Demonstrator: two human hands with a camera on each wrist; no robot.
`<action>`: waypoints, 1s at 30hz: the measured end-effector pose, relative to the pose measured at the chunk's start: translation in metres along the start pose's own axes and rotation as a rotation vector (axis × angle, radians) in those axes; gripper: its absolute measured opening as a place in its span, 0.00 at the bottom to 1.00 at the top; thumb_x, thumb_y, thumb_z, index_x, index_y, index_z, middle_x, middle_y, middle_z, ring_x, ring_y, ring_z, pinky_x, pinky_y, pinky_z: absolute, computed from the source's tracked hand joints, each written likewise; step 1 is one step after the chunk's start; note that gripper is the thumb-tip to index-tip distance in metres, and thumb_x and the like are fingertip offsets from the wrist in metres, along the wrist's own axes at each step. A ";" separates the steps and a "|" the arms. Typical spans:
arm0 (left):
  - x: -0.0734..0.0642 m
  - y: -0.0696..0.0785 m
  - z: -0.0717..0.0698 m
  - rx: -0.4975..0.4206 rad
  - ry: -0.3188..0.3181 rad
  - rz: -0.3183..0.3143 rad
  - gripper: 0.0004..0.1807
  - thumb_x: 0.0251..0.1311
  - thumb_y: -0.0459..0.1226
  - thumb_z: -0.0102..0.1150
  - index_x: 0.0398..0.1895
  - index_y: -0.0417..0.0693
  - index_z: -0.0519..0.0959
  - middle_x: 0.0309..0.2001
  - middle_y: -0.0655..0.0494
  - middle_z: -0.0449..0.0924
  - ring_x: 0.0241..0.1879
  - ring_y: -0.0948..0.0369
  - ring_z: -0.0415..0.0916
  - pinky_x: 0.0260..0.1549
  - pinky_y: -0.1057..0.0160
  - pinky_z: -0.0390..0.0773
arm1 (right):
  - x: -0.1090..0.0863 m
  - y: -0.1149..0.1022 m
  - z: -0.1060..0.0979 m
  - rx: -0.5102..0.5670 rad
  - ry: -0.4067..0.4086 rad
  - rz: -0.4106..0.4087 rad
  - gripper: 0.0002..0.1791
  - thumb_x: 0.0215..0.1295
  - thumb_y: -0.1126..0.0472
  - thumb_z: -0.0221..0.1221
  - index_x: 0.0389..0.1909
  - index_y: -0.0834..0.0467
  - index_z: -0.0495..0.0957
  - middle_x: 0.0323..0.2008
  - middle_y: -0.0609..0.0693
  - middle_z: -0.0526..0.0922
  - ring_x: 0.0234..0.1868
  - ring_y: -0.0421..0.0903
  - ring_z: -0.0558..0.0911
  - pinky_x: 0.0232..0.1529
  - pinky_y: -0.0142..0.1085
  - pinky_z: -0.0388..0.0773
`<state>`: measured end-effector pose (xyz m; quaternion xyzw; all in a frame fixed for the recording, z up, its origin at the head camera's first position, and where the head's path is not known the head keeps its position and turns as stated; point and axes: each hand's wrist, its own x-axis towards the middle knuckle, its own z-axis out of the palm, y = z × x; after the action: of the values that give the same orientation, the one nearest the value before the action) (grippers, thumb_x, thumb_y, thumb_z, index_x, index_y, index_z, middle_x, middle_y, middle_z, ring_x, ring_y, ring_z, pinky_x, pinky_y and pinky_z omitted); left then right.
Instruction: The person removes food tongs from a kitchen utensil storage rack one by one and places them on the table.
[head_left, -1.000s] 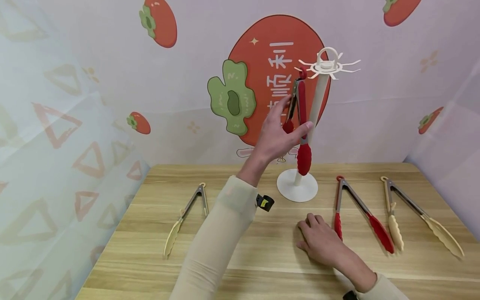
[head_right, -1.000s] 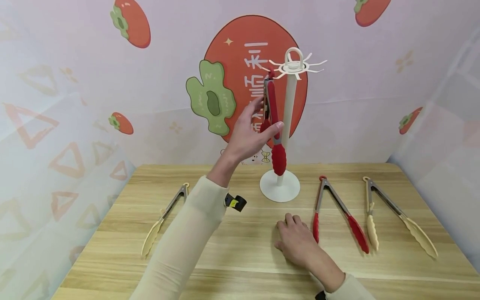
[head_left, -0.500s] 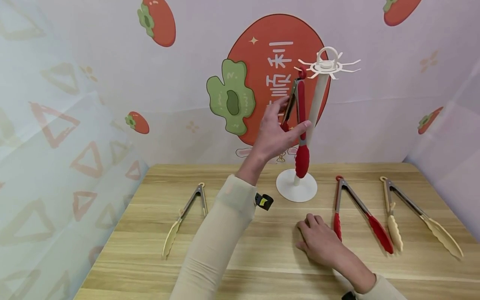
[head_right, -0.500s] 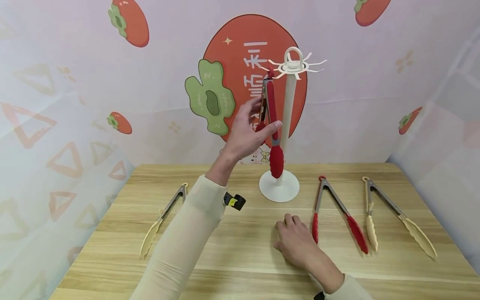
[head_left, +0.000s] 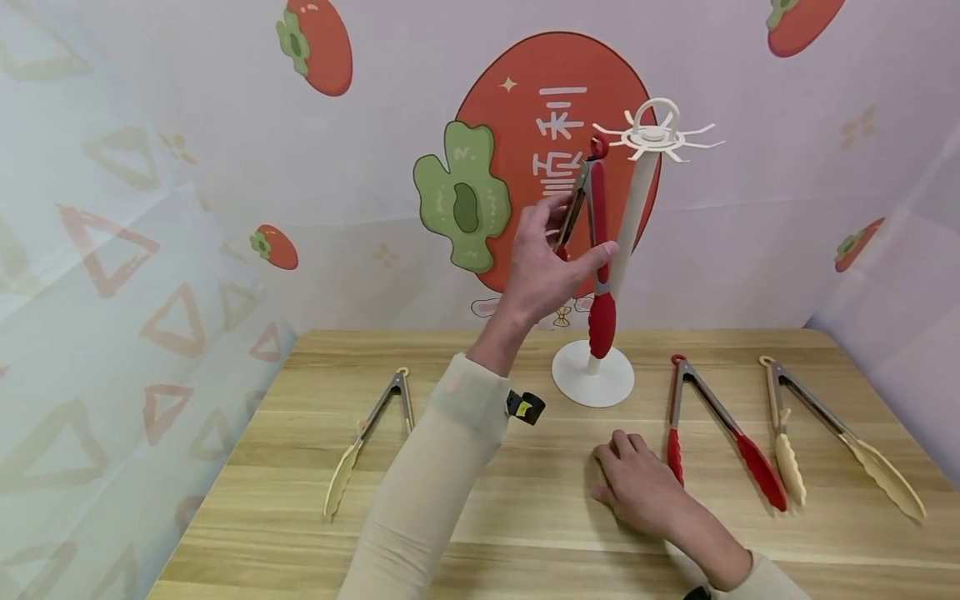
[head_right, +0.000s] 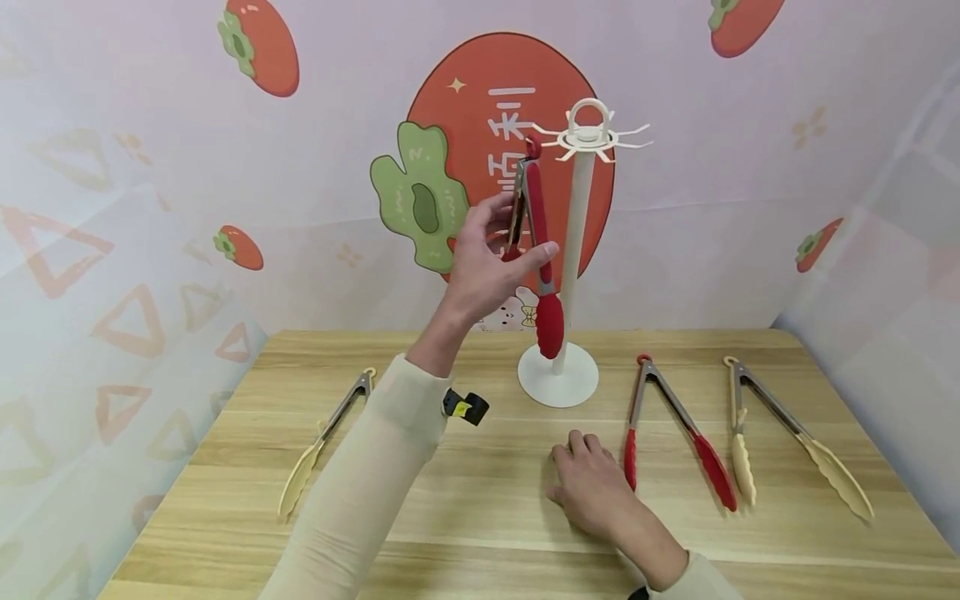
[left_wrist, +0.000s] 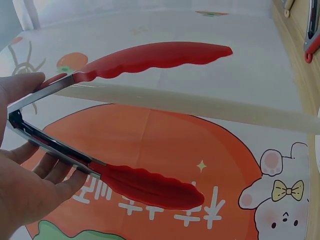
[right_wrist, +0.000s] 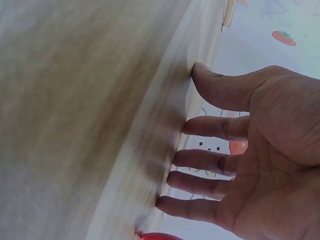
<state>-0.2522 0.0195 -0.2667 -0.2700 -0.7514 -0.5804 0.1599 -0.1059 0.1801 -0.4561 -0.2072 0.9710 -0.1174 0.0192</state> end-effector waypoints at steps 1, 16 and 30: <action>-0.001 0.001 -0.001 -0.018 0.011 0.012 0.38 0.58 0.41 0.72 0.70 0.43 0.67 0.57 0.50 0.68 0.57 0.60 0.70 0.57 0.62 0.75 | 0.000 0.000 0.000 -0.001 0.002 -0.001 0.22 0.61 0.52 0.72 0.49 0.62 0.79 0.42 0.55 0.73 0.48 0.58 0.75 0.47 0.51 0.78; -0.020 0.000 -0.026 -0.116 0.098 0.006 0.38 0.57 0.37 0.72 0.69 0.38 0.66 0.60 0.44 0.71 0.58 0.52 0.71 0.58 0.51 0.77 | -0.001 -0.001 0.000 -0.001 0.012 0.000 0.22 0.61 0.52 0.72 0.48 0.61 0.78 0.41 0.55 0.73 0.47 0.58 0.75 0.45 0.51 0.78; -0.040 -0.012 -0.047 -0.002 0.135 -0.042 0.39 0.55 0.41 0.73 0.68 0.39 0.66 0.59 0.48 0.70 0.57 0.55 0.70 0.51 0.56 0.80 | -0.001 -0.001 0.000 -0.003 0.013 0.002 0.22 0.61 0.52 0.71 0.49 0.60 0.78 0.42 0.55 0.73 0.48 0.58 0.75 0.45 0.52 0.78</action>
<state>-0.2308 -0.0368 -0.2850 -0.2144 -0.7440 -0.6012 0.1977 -0.1042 0.1793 -0.4559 -0.2057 0.9715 -0.1174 0.0127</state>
